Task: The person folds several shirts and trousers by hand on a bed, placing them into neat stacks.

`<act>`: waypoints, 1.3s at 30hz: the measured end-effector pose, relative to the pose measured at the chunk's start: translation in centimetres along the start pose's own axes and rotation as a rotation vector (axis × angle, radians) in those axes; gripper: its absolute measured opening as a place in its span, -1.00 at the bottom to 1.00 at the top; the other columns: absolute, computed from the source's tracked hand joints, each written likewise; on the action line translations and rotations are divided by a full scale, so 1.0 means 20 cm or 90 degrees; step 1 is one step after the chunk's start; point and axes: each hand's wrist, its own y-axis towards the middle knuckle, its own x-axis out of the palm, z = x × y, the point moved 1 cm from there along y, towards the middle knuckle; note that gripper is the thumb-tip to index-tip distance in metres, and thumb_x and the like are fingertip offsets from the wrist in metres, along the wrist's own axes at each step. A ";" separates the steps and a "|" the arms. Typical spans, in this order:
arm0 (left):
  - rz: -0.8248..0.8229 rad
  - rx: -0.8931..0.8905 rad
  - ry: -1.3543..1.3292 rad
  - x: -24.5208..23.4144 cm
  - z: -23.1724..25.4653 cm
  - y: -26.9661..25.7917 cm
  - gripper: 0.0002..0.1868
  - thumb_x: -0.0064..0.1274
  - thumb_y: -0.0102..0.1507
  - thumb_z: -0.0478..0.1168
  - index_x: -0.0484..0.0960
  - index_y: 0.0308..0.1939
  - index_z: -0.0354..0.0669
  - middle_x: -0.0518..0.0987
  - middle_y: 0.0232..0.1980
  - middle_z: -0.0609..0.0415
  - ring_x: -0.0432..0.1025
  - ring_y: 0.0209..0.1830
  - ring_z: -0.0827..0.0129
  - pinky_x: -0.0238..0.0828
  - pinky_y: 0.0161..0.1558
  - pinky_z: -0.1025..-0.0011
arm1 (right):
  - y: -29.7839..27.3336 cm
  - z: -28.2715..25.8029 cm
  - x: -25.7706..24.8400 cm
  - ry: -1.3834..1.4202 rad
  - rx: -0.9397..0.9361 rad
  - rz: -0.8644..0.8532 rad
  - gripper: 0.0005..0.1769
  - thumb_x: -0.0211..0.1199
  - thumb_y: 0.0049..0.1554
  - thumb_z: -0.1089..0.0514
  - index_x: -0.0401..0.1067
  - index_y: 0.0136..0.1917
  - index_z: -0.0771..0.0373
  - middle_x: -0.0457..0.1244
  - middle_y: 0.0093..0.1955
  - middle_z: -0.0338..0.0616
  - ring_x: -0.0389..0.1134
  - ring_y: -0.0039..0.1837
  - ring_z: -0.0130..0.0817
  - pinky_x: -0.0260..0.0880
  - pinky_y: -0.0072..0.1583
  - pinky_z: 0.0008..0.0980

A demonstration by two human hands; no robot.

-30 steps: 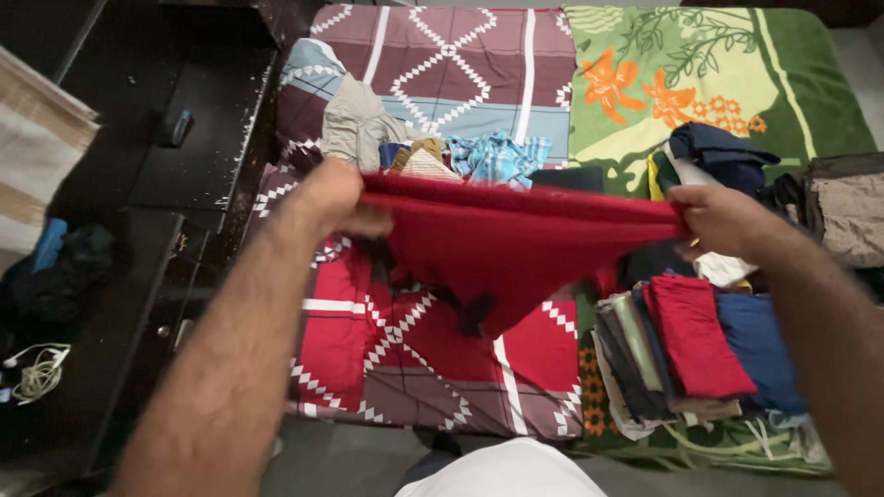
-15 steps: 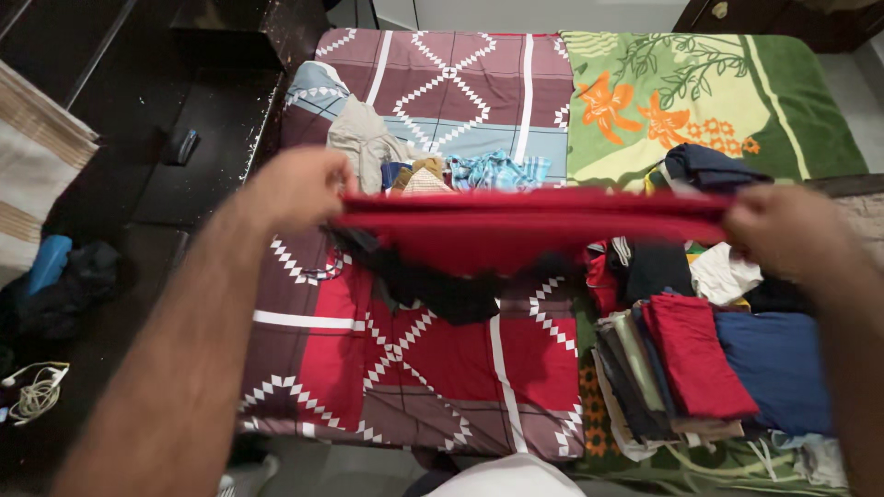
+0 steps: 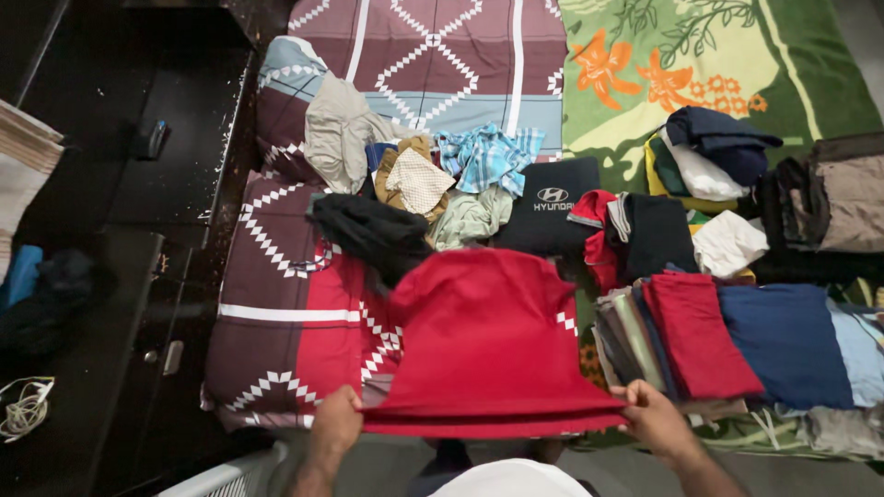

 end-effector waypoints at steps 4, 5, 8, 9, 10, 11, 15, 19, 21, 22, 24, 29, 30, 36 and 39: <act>-0.186 -0.308 -0.357 -0.03 0.10 -0.05 -0.67 -0.20 0.26 -0.48 0.51 0.00 -0.06 0.62 -0.20 -0.06 0.58 -0.32 0.08 0.45 -0.36 0.20 | 0.00 -0.03 -0.03 -0.073 0.025 -0.059 -0.75 0.27 0.15 0.30 0.55 0.12 0.22 0.29 -0.13 -0.12 0.15 -0.20 -0.42 0.13 -0.16 -0.42; -0.221 -0.330 -0.541 -0.04 0.12 -0.04 -0.56 -0.24 0.25 -0.50 0.51 0.05 0.08 0.60 -0.10 0.12 0.53 -0.33 0.10 0.43 -0.36 0.19 | -0.02 -0.06 -0.05 -0.073 0.027 -0.059 -0.75 0.27 0.15 0.30 0.55 0.12 0.22 0.29 -0.13 -0.12 0.15 -0.20 -0.42 0.13 -0.16 -0.42; -0.285 -0.172 -0.651 -0.17 0.15 0.02 -0.66 -0.13 0.28 -0.39 0.69 0.05 -0.24 0.63 -0.08 0.00 0.55 -0.23 0.41 0.66 -0.21 0.40 | -0.09 -0.32 -0.07 -0.085 0.022 -0.097 -0.73 0.30 0.15 0.23 0.56 0.11 0.34 0.38 -0.14 -0.14 0.30 -0.12 -0.40 0.26 -0.08 -0.41; -0.281 -0.172 -0.653 -0.22 0.18 0.01 -0.66 -0.13 0.28 -0.39 0.69 0.05 -0.24 0.63 -0.08 0.00 0.55 -0.23 0.41 0.66 -0.21 0.40 | -0.15 -0.42 -0.07 -0.074 0.024 -0.109 -0.70 0.35 0.07 0.27 0.55 0.10 0.35 0.40 -0.14 -0.18 0.34 -0.09 -0.40 0.33 -0.03 -0.37; -0.286 -0.119 -0.655 -0.30 0.22 0.01 -0.66 0.01 0.23 -0.42 0.66 0.07 -0.22 0.60 -0.11 0.03 0.52 -0.24 0.41 0.56 -0.21 0.43 | -0.21 -0.52 -0.06 -0.063 0.024 -0.121 -0.65 0.39 0.00 0.31 0.54 0.09 0.35 0.41 -0.13 -0.22 0.38 -0.06 -0.39 0.39 0.02 -0.34; -0.291 -0.066 -0.656 -0.38 0.26 0.01 -0.61 0.15 0.17 -0.45 0.64 0.10 -0.20 0.58 -0.14 0.07 0.48 -0.25 0.41 0.46 -0.22 0.46 | -0.25 -0.62 -0.04 -0.064 0.020 -0.123 -0.65 0.39 0.00 0.31 0.54 0.09 0.35 0.41 -0.13 -0.22 0.38 -0.06 -0.39 0.39 0.02 -0.34; -0.144 0.212 -0.298 -0.65 0.49 0.03 -0.45 0.30 -0.01 -0.44 0.62 0.08 -0.14 0.52 -0.10 0.09 0.47 -0.20 0.32 0.49 -0.15 0.40 | -0.38 -0.94 0.01 -0.489 -0.555 -0.122 -0.48 0.52 -0.19 0.20 0.45 0.05 0.27 0.31 -0.07 -0.18 0.38 0.00 -0.24 0.40 0.03 -0.34; 0.139 0.436 -0.131 -0.94 0.67 0.16 -0.83 0.24 0.14 -0.32 0.70 -0.19 -0.21 0.62 -0.15 -0.01 0.51 -0.09 0.24 0.46 -0.02 0.31 | -0.35 -1.23 0.03 -0.673 -0.511 0.021 -0.67 0.43 -0.09 0.20 0.50 -0.02 0.15 0.38 -0.15 -0.11 0.47 -0.06 -0.19 0.48 0.02 -0.26; 0.231 0.392 -0.155 -1.08 0.81 0.27 -0.81 0.26 0.20 -0.26 0.65 -0.22 -0.32 0.57 -0.12 -0.12 0.51 -0.16 0.21 0.48 -0.07 0.30 | -0.36 -1.43 0.04 -0.568 -0.604 0.091 -0.74 0.32 0.09 0.16 0.43 0.06 0.22 0.38 -0.14 -0.04 0.46 -0.13 -0.22 0.45 -0.05 -0.23; 0.200 0.289 -0.193 -1.14 0.88 0.31 -0.82 0.21 0.27 -0.21 0.67 -0.16 -0.28 0.62 -0.20 -0.09 0.51 -0.25 0.21 0.45 -0.14 0.28 | -0.35 -1.52 0.07 -0.489 -0.575 0.108 -0.78 0.25 0.16 0.19 0.41 0.09 0.21 0.38 -0.18 -0.02 0.42 -0.18 -0.26 0.43 -0.10 -0.26; 0.170 0.183 -0.230 -1.17 1.03 0.27 -0.80 0.15 0.34 -0.17 0.69 -0.10 -0.23 0.67 -0.28 -0.06 0.52 -0.34 0.20 0.42 -0.21 0.27 | -0.40 -1.66 0.20 -0.412 -0.545 0.122 -0.82 0.19 0.23 0.21 0.38 0.12 0.21 0.37 -0.22 0.00 0.38 -0.22 -0.29 0.41 -0.15 -0.30; 0.104 0.201 -0.450 -1.07 1.49 -0.11 -0.77 0.17 0.26 -0.15 0.71 -0.13 -0.24 0.70 -0.29 -0.09 0.51 -0.38 0.32 0.45 -0.30 0.32 | -0.76 -1.78 0.65 -0.208 -0.192 -0.146 -0.67 0.01 0.17 0.26 0.38 0.18 0.06 0.40 -0.35 -0.04 0.26 -0.49 -0.37 0.27 -0.41 -0.36; 0.125 0.308 -0.443 -1.05 1.54 -0.21 -0.77 0.16 0.24 -0.17 0.69 -0.10 -0.22 0.75 -0.26 -0.02 0.61 -0.31 0.37 0.53 -0.23 0.38 | -0.83 -1.75 0.73 -0.199 -0.165 -0.190 -0.70 0.00 0.17 0.26 0.38 0.16 0.09 0.43 -0.33 -0.09 0.30 -0.46 -0.38 0.32 -0.39 -0.36; 0.051 0.452 -0.305 -1.03 1.70 -0.43 -0.78 0.07 0.30 -0.20 0.60 -0.03 -0.22 0.68 -0.19 -0.16 0.59 -0.15 -0.01 0.50 -0.16 0.18 | -0.95 -1.72 0.90 -0.410 -0.693 -0.253 -0.76 0.20 0.19 0.28 0.30 0.13 0.23 0.48 -0.17 -0.19 0.56 -0.07 -0.41 0.52 -0.10 -0.42; -0.006 0.457 -0.243 -1.05 1.70 -0.44 -0.78 0.02 0.31 -0.19 0.61 -0.02 -0.17 0.68 -0.19 -0.16 0.57 -0.14 -0.05 0.48 -0.18 0.14 | -0.95 -1.72 0.89 -0.462 -0.570 -0.183 -0.83 0.29 0.13 0.18 0.47 0.02 0.20 0.40 -0.31 -0.12 0.51 -0.30 -0.26 0.51 -0.18 -0.33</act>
